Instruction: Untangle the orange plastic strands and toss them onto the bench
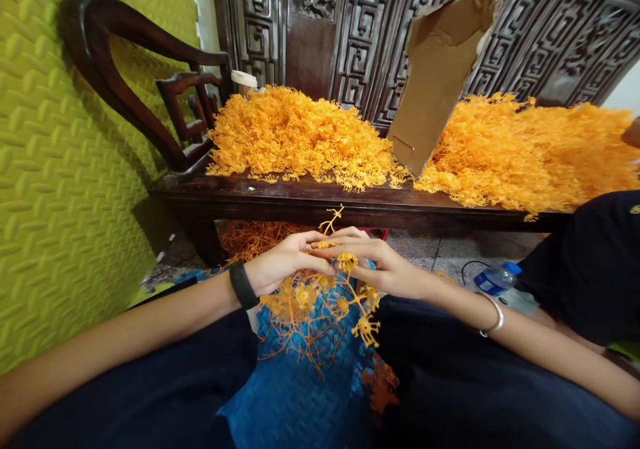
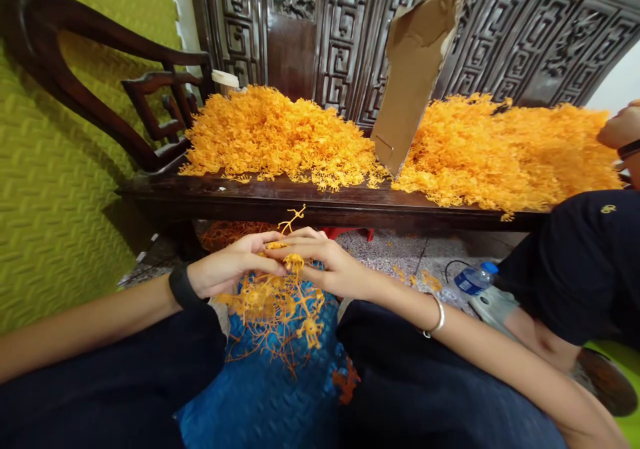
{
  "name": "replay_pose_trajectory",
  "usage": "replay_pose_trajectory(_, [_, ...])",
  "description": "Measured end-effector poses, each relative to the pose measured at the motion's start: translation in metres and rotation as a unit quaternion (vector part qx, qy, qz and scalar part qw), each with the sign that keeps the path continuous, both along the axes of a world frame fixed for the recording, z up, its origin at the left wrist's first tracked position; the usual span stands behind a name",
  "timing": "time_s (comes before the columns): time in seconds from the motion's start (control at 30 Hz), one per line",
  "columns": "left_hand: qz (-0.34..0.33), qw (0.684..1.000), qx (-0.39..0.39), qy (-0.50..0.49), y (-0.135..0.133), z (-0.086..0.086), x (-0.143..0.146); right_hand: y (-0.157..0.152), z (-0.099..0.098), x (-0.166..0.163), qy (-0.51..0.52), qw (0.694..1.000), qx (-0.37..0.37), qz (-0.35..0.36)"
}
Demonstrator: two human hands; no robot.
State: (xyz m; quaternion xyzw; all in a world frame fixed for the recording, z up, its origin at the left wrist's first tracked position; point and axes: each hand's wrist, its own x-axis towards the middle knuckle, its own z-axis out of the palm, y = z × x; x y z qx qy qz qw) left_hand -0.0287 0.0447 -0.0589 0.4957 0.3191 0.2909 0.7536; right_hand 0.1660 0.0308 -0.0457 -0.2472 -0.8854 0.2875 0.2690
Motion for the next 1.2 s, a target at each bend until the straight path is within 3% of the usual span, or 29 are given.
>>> replay_pose_trajectory(0.13, [-0.008, 0.999, 0.020, 0.026, 0.000, 0.000, -0.004, 0.005, -0.006, 0.000, 0.071, 0.983, -0.168, 0.010])
replay_pose_trajectory(0.23, [-0.045, 0.997, 0.032, 0.045, 0.002, 0.000, -0.008, 0.007, -0.013, 0.001, 0.113, 0.940, -0.323, 0.018])
replay_pose_trajectory(0.37, [-0.060, 0.997, 0.035, 0.035, 0.003, 0.000, -0.009, 0.008, -0.017, 0.001, 0.175, 0.890, -0.420, 0.006])
replay_pose_trajectory(0.5, [-0.068, 0.996, 0.047, 0.019, 0.004, -0.003, -0.010, 0.009, -0.019, 0.003, 0.216, 0.860, -0.463, -0.002])
replay_pose_trajectory(0.7, [-0.105, 0.993, 0.047, -0.016, 0.004, 0.001, -0.011, 0.009, -0.023, 0.007, 0.247, 0.837, -0.487, 0.030])
replay_pose_trajectory(0.97, [-0.218, 0.974, 0.062, -0.003, 0.002, 0.004, -0.012, -0.001, -0.020, 0.011, 0.178, 0.820, -0.530, 0.125])
replay_pose_trajectory(1.2, [-0.227, 0.970, 0.083, 0.004, 0.001, 0.005, -0.013, -0.002, -0.019, 0.009, 0.166, 0.812, -0.544, 0.133])
